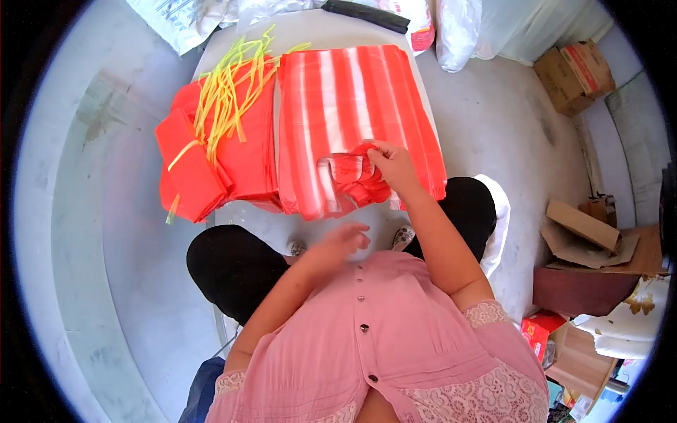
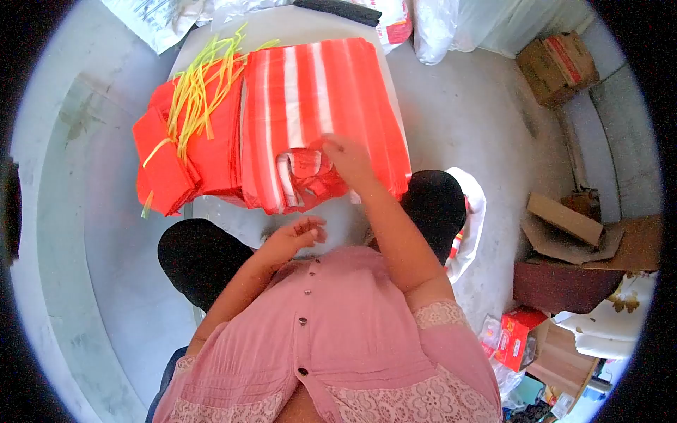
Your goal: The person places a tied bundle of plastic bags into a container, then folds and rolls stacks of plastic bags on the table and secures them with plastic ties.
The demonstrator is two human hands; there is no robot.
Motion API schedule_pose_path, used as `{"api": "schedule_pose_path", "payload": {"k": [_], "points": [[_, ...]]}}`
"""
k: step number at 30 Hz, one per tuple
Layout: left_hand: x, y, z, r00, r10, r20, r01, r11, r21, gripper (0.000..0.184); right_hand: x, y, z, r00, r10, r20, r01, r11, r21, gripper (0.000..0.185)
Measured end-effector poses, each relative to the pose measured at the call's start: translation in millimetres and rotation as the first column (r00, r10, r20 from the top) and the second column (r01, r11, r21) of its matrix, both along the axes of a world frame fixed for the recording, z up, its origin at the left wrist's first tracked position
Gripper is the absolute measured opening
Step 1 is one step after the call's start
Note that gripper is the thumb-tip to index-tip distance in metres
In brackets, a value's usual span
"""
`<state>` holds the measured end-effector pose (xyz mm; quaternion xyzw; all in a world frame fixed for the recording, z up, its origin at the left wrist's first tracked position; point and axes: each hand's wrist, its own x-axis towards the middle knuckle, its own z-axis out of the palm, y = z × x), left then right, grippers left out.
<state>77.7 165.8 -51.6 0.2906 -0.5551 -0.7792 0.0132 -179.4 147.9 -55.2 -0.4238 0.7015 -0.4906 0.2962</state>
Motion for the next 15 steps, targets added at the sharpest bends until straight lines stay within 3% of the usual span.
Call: {"api": "schedule_pose_path", "payload": {"k": [3, 5, 9, 12, 13, 15], "points": [[-3.8, -21.8, 22.2, 0.984, 0.146, -0.107, -0.155, 0.984, -0.085, 0.036, 2.0, -0.3, 15.0, 0.999, 0.019, 0.04, -0.019, 1.0, -0.01, 0.035], [-4.2, -41.3, 40.6, 0.933, 0.348, -0.091, -0.357, 0.929, -0.103, 0.034, 5.8, -0.3, 19.0, 1.0, 0.027, 0.013, -0.026, 0.998, -0.051, 0.034], [-0.5, -84.1, 43.4, 0.654, 0.724, -0.217, -0.756, 0.622, -0.202, 0.033, 4.0, -4.4, 15.1, 0.997, -0.019, 0.074, 0.02, 1.0, -0.018, 0.028], [-2.0, -113.2, 35.2, 0.575, 0.772, -0.269, -0.814, 0.574, -0.091, 0.037, 2.2, -6.7, 13.8, 0.967, -0.072, 0.246, 0.082, 0.996, -0.031, 0.02], [-7.3, -113.8, 49.0, 0.567, 0.779, -0.268, -0.806, 0.592, 0.016, 0.041, 6.5, -3.8, 24.0, 0.943, -0.084, 0.321, 0.105, 0.993, -0.049, 0.02], [-13.0, -126.5, 45.5, 0.572, 0.794, -0.207, -0.8, 0.595, 0.073, 0.045, 8.1, -1.1, 31.7, 0.917, -0.085, 0.39, 0.107, 0.994, -0.035, 0.023]]}}
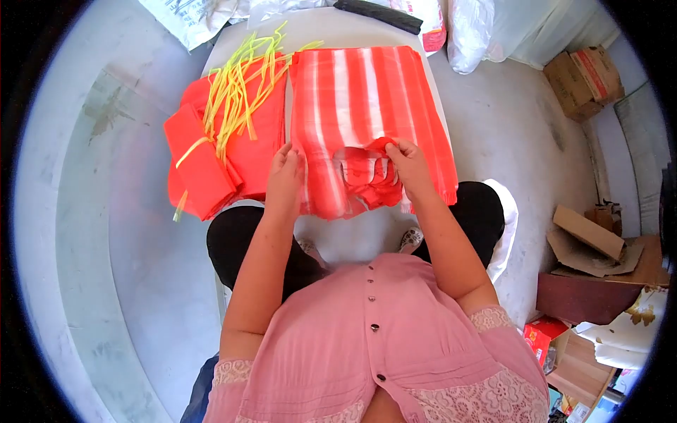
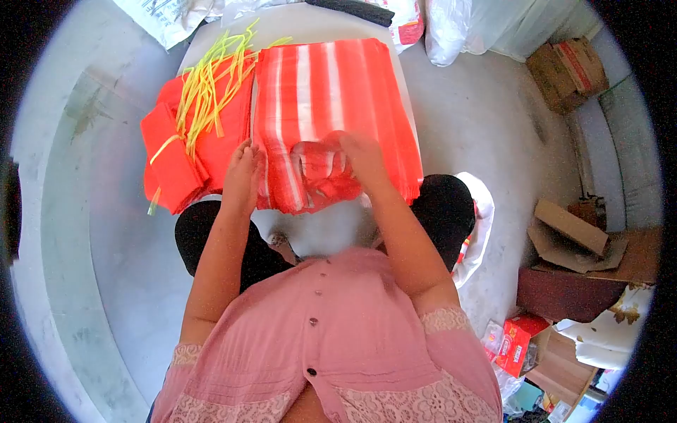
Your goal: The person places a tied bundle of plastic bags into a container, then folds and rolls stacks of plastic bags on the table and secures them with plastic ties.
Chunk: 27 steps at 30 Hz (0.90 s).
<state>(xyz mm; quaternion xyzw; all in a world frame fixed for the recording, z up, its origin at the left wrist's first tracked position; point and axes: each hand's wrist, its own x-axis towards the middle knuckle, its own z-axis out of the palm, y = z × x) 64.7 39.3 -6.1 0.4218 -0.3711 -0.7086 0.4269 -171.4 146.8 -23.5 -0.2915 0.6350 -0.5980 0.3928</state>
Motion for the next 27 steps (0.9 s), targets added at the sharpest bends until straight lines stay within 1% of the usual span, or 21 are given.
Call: {"api": "schedule_pose_path", "payload": {"k": [1, 2, 4, 5, 7, 8, 10, 13, 16, 17, 19, 20, 22, 23, 26, 27], "points": [[-3.1, -6.6, -3.5, 1.0, -0.005, -0.004, 0.005, 0.999, 0.042, 0.047, -2.9, 1.1, 0.6, 1.0, 0.022, -0.002, -0.022, 0.999, 0.031, 0.026], [-5.5, -12.6, -10.0, 0.998, -0.026, -0.054, 0.027, 0.999, 0.027, 0.052, -5.1, 1.6, 0.3, 0.999, 0.044, -0.003, -0.044, 0.997, 0.061, 0.03], [-11.7, -22.0, -17.5, 0.986, -0.07, -0.152, 0.07, 0.998, -0.006, 0.061, -8.2, 0.4, -9.9, 0.999, 0.037, 0.008, -0.037, 0.999, 0.028, 0.029], [-15.3, -26.8, -21.1, 0.989, -0.041, -0.142, 0.04, 0.999, -0.009, 0.06, -10.1, 0.5, -14.5, 0.999, 0.033, 0.014, -0.033, 0.999, 0.011, 0.028], [-23.9, -31.6, -15.0, 0.993, 0.018, -0.121, -0.02, 1.0, -0.014, 0.059, -3.6, -0.1, -6.4, 0.997, -0.022, 0.075, 0.022, 1.0, -0.007, 0.02], [-26.6, -33.5, -11.5, 0.992, 0.022, -0.124, -0.024, 1.0, -0.018, 0.059, -1.2, -0.5, -3.7, 0.993, -0.048, 0.106, 0.05, 0.999, -0.015, 0.017], [-30.6, -36.1, -4.1, 0.991, 0.031, -0.129, -0.035, 0.999, -0.029, 0.058, -1.5, -0.2, -5.9, 0.992, -0.043, 0.121, 0.048, 0.998, -0.039, 0.017], [-31.5, -48.4, -12.9, 0.994, -0.016, -0.109, 0.012, 0.999, -0.037, 0.059, -3.1, 0.2, -11.7, 0.99, -0.031, 0.141, 0.041, 0.997, -0.066, 0.018], [-27.9, -45.1, -8.7, 0.995, -0.078, 0.064, 0.082, 0.995, -0.052, 0.067, -7.3, 2.1, -14.9, 0.986, 0.004, 0.165, 0.005, 0.999, -0.053, 0.022], [-25.1, -42.9, -9.3, 0.988, -0.083, 0.129, 0.092, 0.993, -0.067, 0.068, -8.2, 3.0, -15.4, 0.985, 0.02, 0.174, -0.013, 0.999, -0.044, 0.026], [-16.5, -38.1, -12.7, 0.962, -0.086, 0.258, 0.115, 0.989, -0.097, 0.07, -6.4, 2.6, -15.8, 0.981, 0.018, 0.193, -0.005, 0.998, -0.067, 0.026], [-10.9, -35.3, -16.4, 0.926, -0.105, 0.362, 0.159, 0.979, -0.124, 0.071, -5.3, 2.7, -16.3, 0.979, 0.018, 0.204, -0.002, 0.997, -0.079, 0.026], [1.7, -25.6, -19.4, 0.821, -0.119, 0.558, 0.25, 0.954, -0.164, 0.074, -3.1, 3.1, -18.2, 0.988, 0.028, 0.153, -0.015, 0.996, -0.083, 0.026], [8.1, -19.7, -20.4, 0.813, -0.149, 0.563, 0.275, 0.95, -0.145, 0.074, -1.8, 2.9, -19.9, 0.991, 0.033, 0.127, -0.023, 0.996, -0.085, 0.026], [22.8, 2.9, -8.6, 0.799, -0.215, 0.561, 0.331, 0.937, -0.112, 0.077, -0.7, 4.6, -28.5, 0.998, 0.051, -0.035, -0.051, 0.999, -0.007, 0.025], [27.0, 9.3, -5.1, 0.804, -0.219, 0.552, 0.336, 0.934, -0.118, 0.077, 0.0, 5.2, -31.2, 0.994, 0.067, -0.082, -0.069, 0.997, -0.03, 0.025]]}}
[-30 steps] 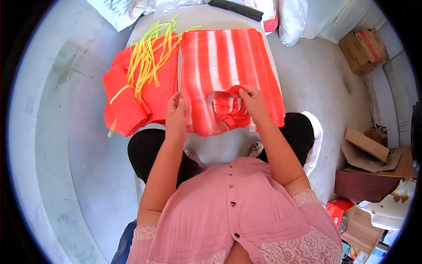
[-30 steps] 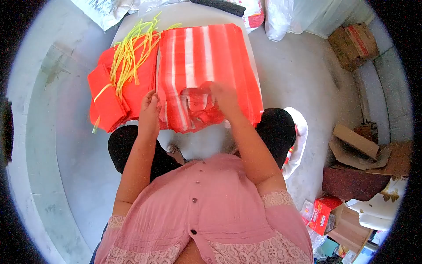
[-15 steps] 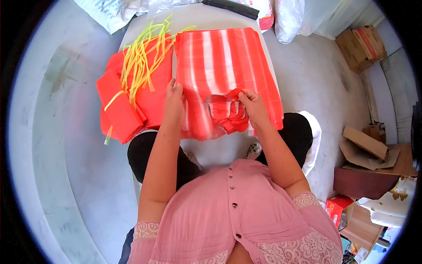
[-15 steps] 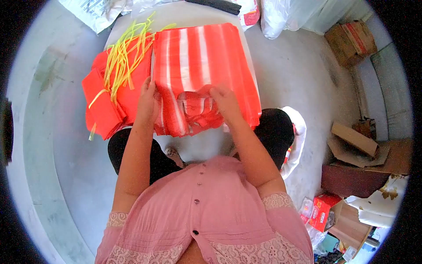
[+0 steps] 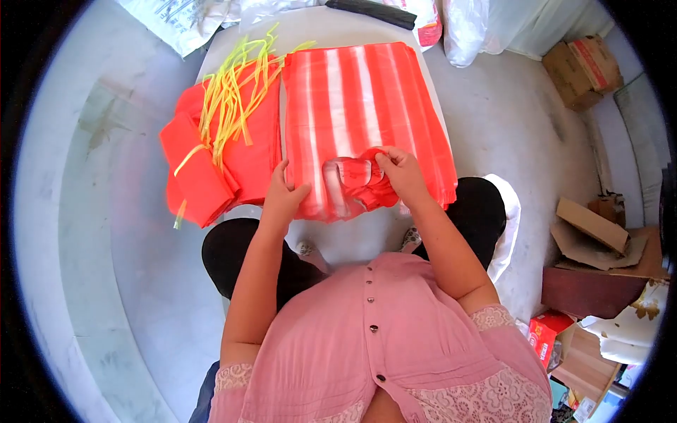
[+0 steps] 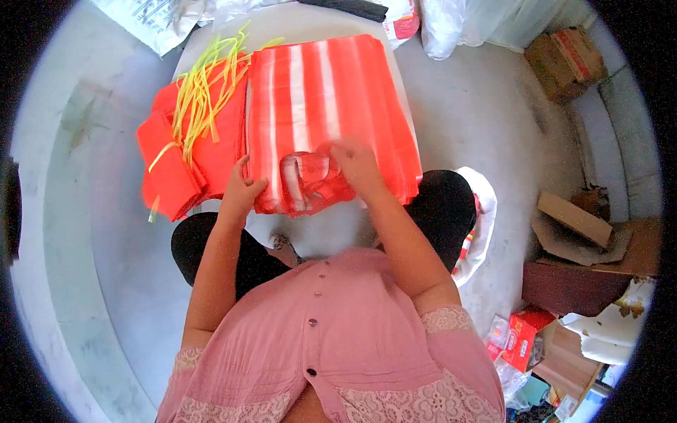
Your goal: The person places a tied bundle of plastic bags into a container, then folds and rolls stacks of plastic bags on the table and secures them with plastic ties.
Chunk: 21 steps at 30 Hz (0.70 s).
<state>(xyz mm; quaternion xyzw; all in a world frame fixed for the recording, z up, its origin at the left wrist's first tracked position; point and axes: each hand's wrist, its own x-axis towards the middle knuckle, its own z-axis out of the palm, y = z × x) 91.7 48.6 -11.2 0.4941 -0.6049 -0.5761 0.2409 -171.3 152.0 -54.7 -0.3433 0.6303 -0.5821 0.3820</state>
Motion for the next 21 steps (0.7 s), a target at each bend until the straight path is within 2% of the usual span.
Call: {"api": "schedule_pose_path", "payload": {"k": [5, 7, 11, 14, 16, 21], "points": [[16.1, 16.5, 0.4, 0.996, 0.028, -0.085, -0.019, 0.994, 0.104, 0.076, 2.2, 0.7, -14.5, 0.975, 0.016, -0.221, -0.038, 0.994, -0.099, 0.023], [18.0, 20.5, 14.1, 0.992, 0.032, -0.118, -0.017, 0.991, 0.13, 0.074, 2.5, 2.1, -11.4, 0.966, 0.032, -0.255, -0.066, 0.99, -0.125, 0.022], [28.9, 15.4, 19.0, 0.993, 0.007, -0.114, -0.001, 0.998, 0.058, 0.071, 14.1, 12.9, 22.2, 0.897, 0.014, -0.442, -0.11, 0.975, -0.194, 0.019], [29.4, 15.5, 28.0, 0.995, -0.004, -0.104, 0.008, 0.999, 0.04, 0.068, 10.5, 16.6, 28.6, 0.614, 0.078, -0.785, -0.306, 0.941, -0.146, 0.023], [24.6, 17.5, 35.6, 0.998, -0.001, -0.057, 0.003, 0.999, 0.042, 0.066, 22.3, 19.6, 38.4, 0.551, 0.061, -0.832, -0.353, 0.921, -0.166, 0.031], [11.7, 15.6, 33.1, 0.99, 0.029, -0.141, -0.016, 0.996, 0.092, 0.062, 77.9, 22.0, 80.1, 0.472, 0.049, -0.88, -0.527, 0.816, -0.237, 0.044]]}}
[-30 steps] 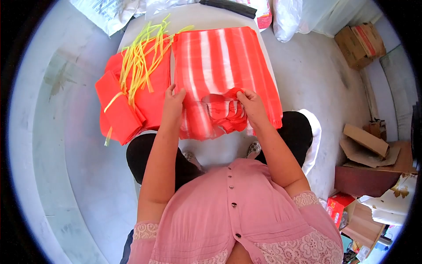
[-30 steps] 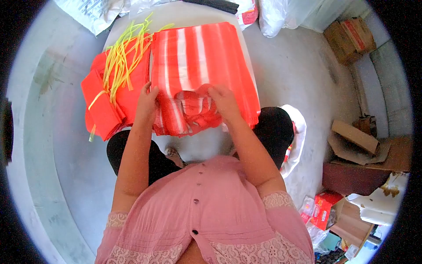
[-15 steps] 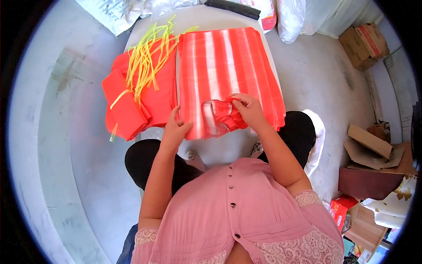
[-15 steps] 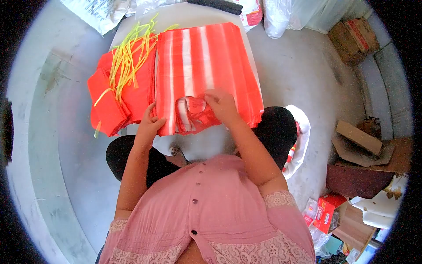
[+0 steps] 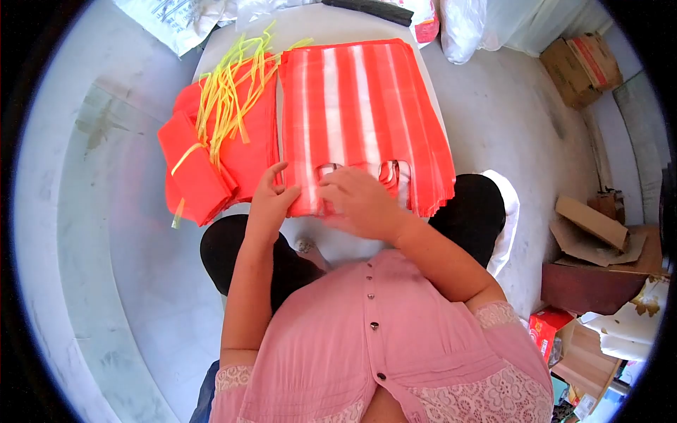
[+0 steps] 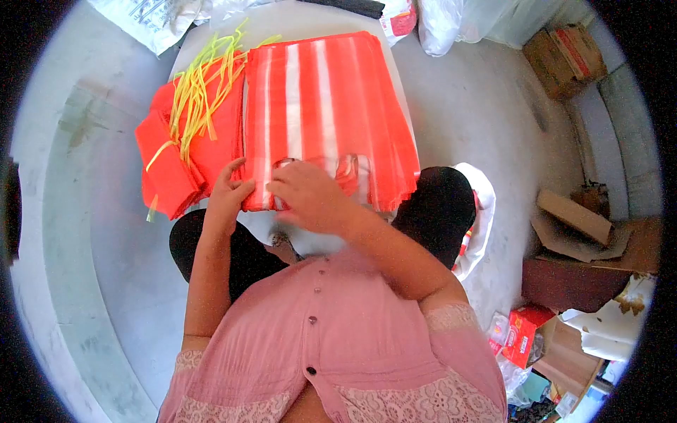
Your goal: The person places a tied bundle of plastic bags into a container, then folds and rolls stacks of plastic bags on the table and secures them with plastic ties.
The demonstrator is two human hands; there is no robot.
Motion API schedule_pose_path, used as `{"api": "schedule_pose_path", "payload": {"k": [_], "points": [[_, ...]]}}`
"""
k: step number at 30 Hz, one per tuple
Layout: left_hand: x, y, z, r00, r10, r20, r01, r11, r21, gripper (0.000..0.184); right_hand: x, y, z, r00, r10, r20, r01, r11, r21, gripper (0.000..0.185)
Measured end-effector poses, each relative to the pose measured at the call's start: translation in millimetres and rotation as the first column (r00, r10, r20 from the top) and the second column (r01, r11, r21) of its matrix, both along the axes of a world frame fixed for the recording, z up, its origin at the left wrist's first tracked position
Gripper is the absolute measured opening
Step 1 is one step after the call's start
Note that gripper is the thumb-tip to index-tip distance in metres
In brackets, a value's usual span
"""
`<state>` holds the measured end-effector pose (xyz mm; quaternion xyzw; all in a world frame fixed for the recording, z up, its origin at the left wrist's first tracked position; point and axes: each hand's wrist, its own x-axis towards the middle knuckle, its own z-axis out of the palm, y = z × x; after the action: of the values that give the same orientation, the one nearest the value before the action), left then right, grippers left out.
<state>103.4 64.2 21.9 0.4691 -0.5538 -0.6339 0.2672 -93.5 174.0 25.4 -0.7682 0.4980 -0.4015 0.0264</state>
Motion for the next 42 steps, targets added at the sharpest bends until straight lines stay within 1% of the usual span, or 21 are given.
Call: {"api": "schedule_pose_path", "payload": {"k": [2, 5, 7, 8, 10, 11, 13, 14, 16, 18, 20, 22, 23, 25, 27, 30, 31, 33, 37, 40, 42], "points": [[-2.8, -2.1, -1.4, 0.999, -0.004, -0.032, 0.004, 1.0, -0.002, 0.06, 19.2, -4.6, 3.3, 0.999, 0.02, -0.039, -0.021, 0.999, -0.028, 0.043], [-2.9, -3.0, -1.1, 0.999, -0.02, -0.038, 0.02, 1.0, 0.001, 0.057, 34.0, -20.1, -9.2, 0.984, -0.045, -0.17, 0.03, 0.995, -0.095, 0.038], [-4.5, -1.1, 6.1, 0.999, -0.016, -0.043, 0.017, 0.999, 0.035, 0.054, 35.1, -23.6, -6.9, 0.981, -0.009, -0.196, -0.006, 0.997, -0.078, 0.034], [-1.7, -3.7, 5.1, 0.999, -0.032, -0.005, 0.032, 0.999, 0.016, 0.049, 35.2, -25.0, -5.5, 0.978, 0.008, -0.209, -0.023, 0.997, -0.069, 0.032], [5.4, -10.9, 1.1, 0.995, -0.063, 0.071, 0.065, 0.998, -0.021, 0.041, 35.0, -27.3, -4.4, 0.99, 0.025, -0.139, -0.036, 0.997, -0.075, 0.03], [5.5, -14.2, -1.9, 0.995, -0.05, 0.091, 0.062, 0.989, -0.136, 0.038, 34.7, -28.3, -4.1, 0.994, 0.033, -0.104, -0.041, 0.996, -0.079, 0.029], [2.7, -24.9, -7.5, 0.992, -0.016, 0.125, 0.061, 0.932, -0.358, 0.036, 31.1, -32.5, -4.1, 0.997, -0.017, -0.075, 0.014, 0.999, -0.042, 0.029], [0.8, -31.8, -8.0, 0.992, -0.061, 0.114, 0.108, 0.88, -0.462, 0.036, 28.5, -34.8, -3.9, 0.997, -0.043, -0.061, 0.041, 0.999, -0.023, 0.029], [-4.6, -51.5, -11.0, 0.977, -0.18, 0.113, 0.21, 0.751, -0.626, 0.036, 22.7, -36.1, 9.9, 0.982, -0.105, 0.155, 0.087, 0.989, 0.118, 0.029], [-13.0, -76.1, -15.6, 0.927, -0.349, 0.135, 0.334, 0.61, -0.719, 0.033, 13.7, -39.4, 14.1, 0.913, -0.215, 0.346, 0.127, 0.957, 0.26, 0.03], [-19.7, -82.9, -21.3, 0.909, -0.361, 0.208, 0.392, 0.574, -0.719, 0.029, -0.3, -46.8, 14.2, 0.791, -0.359, 0.495, 0.161, 0.903, 0.397, 0.033], [-30.3, -72.0, -7.4, 0.926, -0.197, 0.321, 0.368, 0.658, -0.658, 0.027, -19.8, -55.4, 4.6, 0.683, -0.413, 0.603, 0.177, 0.894, 0.412, 0.035], [-33.2, -75.7, -14.3, 0.933, -0.171, 0.315, 0.344, 0.679, -0.649, 0.027, -31.4, -59.0, -3.2, 0.621, -0.437, 0.651, 0.186, 0.889, 0.419, 0.036], [-39.6, -83.8, -27.6, 0.944, -0.119, 0.307, 0.295, 0.72, -0.627, 0.028, -51.6, -61.0, -15.4, 0.615, -0.483, 0.623, 0.199, 0.86, 0.471, 0.038], [-45.9, -88.3, -29.7, 0.929, -0.111, 0.352, 0.317, 0.73, -0.606, 0.027, -64.8, -59.0, -24.2, 0.593, -0.515, 0.619, 0.187, 0.836, 0.516, 0.037], [-53.6, -92.3, -30.2, 0.909, -0.092, 0.407, 0.347, 0.707, -0.616, 0.025, -74.6, -56.5, -33.5, 0.65, -0.648, 0.397, 0.312, 0.704, 0.638, 0.042], [-56.2, -93.8, -31.1, 0.902, -0.085, 0.422, 0.359, 0.691, -0.627, 0.024, -76.4, -56.0, -35.1, 0.673, -0.646, 0.361, 0.328, 0.698, 0.637, 0.041], [-60.8, -94.7, -33.0, 0.895, -0.061, 0.442, 0.379, 0.626, -0.681, 0.021, -79.4, -53.4, -38.1, 0.713, -0.64, 0.286, 0.361, 0.685, 0.633, 0.038], [-68.6, -93.9, -36.1, 0.89, 0.0, 0.456, 0.402, 0.471, -0.785, 0.016, -85.9, -52.7, -48.0, 0.747, -0.635, 0.199, 0.404, 0.67, 0.623, 0.039], [-71.9, -91.6, -34.6, 0.84, 0.067, 0.539, 0.478, 0.379, -0.792, 0.015, -85.3, -51.5, -45.1, 0.757, -0.638, 0.144, 0.432, 0.653, 0.621, 0.04], [-74.2, -86.1, -27.7, 0.822, 0.131, 0.554, 0.497, 0.306, -0.812, 0.015, -83.8, -51.4, -43.1, 0.762, -0.64, 0.098, 0.452, 0.634, 0.627, 0.041]]}}
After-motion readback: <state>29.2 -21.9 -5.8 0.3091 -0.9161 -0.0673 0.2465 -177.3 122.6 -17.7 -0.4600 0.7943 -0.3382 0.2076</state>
